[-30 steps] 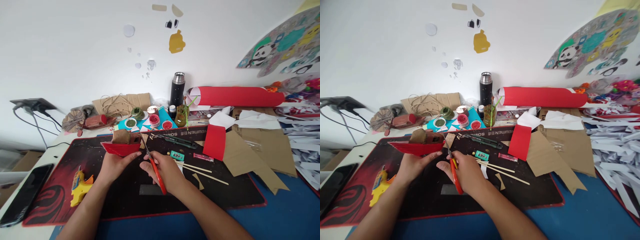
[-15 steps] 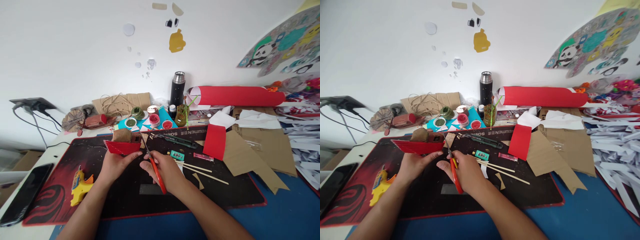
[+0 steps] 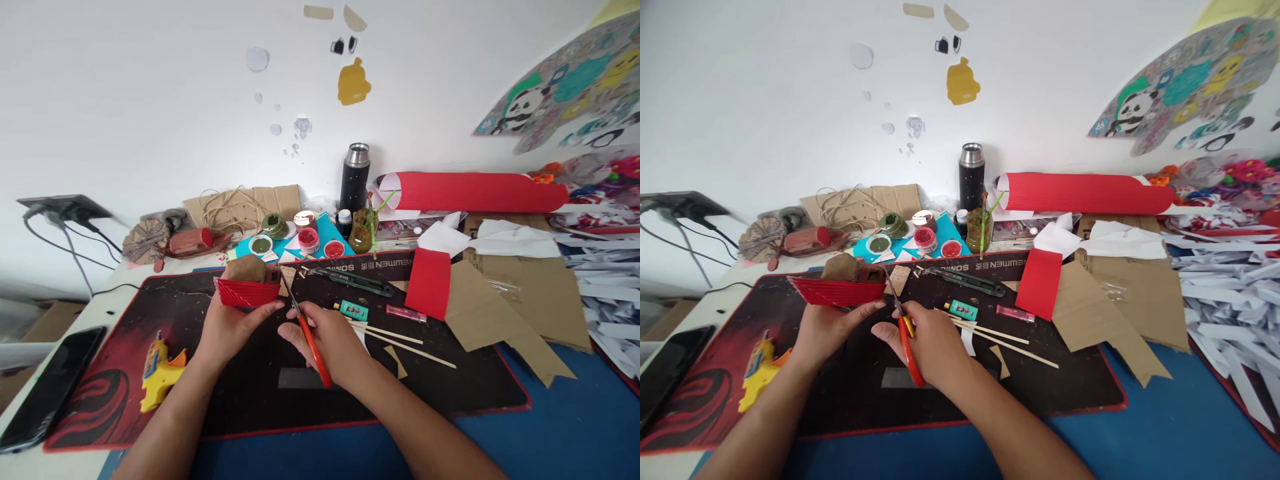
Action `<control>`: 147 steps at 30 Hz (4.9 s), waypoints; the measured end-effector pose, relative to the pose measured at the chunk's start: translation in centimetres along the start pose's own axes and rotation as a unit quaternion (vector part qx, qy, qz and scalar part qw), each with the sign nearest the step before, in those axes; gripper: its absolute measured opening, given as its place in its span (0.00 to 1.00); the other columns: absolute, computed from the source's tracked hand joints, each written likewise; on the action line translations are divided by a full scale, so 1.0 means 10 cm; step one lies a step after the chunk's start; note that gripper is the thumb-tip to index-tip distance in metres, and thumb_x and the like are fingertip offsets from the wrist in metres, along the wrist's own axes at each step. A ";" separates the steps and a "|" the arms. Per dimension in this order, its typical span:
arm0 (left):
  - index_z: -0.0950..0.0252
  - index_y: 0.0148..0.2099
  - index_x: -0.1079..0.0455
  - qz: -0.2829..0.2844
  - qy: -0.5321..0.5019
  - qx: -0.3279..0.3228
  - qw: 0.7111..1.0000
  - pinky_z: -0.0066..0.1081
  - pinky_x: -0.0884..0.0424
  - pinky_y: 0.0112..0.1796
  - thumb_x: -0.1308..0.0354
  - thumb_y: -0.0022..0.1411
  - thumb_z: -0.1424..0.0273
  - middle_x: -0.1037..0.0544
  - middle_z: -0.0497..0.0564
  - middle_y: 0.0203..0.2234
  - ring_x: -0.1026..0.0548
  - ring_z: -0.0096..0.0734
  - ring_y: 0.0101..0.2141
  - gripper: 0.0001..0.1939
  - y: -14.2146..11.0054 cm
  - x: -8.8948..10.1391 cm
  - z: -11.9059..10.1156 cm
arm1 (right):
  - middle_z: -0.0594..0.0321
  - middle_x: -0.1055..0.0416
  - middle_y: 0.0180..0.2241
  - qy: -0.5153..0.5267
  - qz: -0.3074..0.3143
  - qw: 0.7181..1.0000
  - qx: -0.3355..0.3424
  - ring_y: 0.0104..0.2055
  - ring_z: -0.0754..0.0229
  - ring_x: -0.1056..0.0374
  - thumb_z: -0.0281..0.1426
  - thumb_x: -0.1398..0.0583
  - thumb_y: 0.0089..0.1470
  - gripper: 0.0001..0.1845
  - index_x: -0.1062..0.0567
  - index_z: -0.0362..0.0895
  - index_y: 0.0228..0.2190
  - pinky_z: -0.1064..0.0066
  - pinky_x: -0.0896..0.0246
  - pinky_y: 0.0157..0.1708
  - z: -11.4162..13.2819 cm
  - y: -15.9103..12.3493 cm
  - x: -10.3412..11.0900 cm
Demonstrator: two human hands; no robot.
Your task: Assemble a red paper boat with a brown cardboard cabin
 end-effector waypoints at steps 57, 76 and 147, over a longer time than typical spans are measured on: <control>0.64 0.49 0.22 -0.016 -0.058 0.080 0.995 0.47 0.17 0.46 0.25 0.54 0.44 0.12 0.59 0.44 0.14 0.52 0.43 0.32 -0.02 0.07 0.19 | 0.67 0.26 0.20 0.099 -0.006 0.995 0.010 0.23 0.60 0.26 0.52 0.39 0.71 0.22 0.26 0.47 0.36 0.73 0.34 0.28 -0.15 0.10 0.04; 0.64 0.46 0.19 -0.017 -0.044 0.067 0.997 0.45 0.18 0.43 0.25 0.55 0.45 0.12 0.59 0.39 0.15 0.49 0.37 0.30 -0.05 0.09 0.30 | 0.69 0.27 0.26 0.059 0.010 0.998 0.013 0.21 0.64 0.32 0.53 0.34 0.66 0.21 0.24 0.48 0.43 0.74 0.40 0.23 -0.14 0.05 -0.03; 0.59 0.42 0.15 0.067 -0.106 0.084 0.988 0.47 0.15 0.48 0.24 0.52 0.57 0.10 0.54 0.40 0.13 0.52 0.41 0.17 0.04 0.14 0.18 | 0.67 0.25 0.20 0.095 0.019 0.995 0.001 0.23 0.60 0.26 0.53 0.38 0.70 0.23 0.27 0.47 0.34 0.73 0.35 0.27 -0.13 0.08 0.03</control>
Point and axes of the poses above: each hand's wrist, its own y-axis towards the middle knuckle, its own x-axis out of the back of the hand, z = x × y, the point moved 7 cm from there along y, towards the middle knuckle
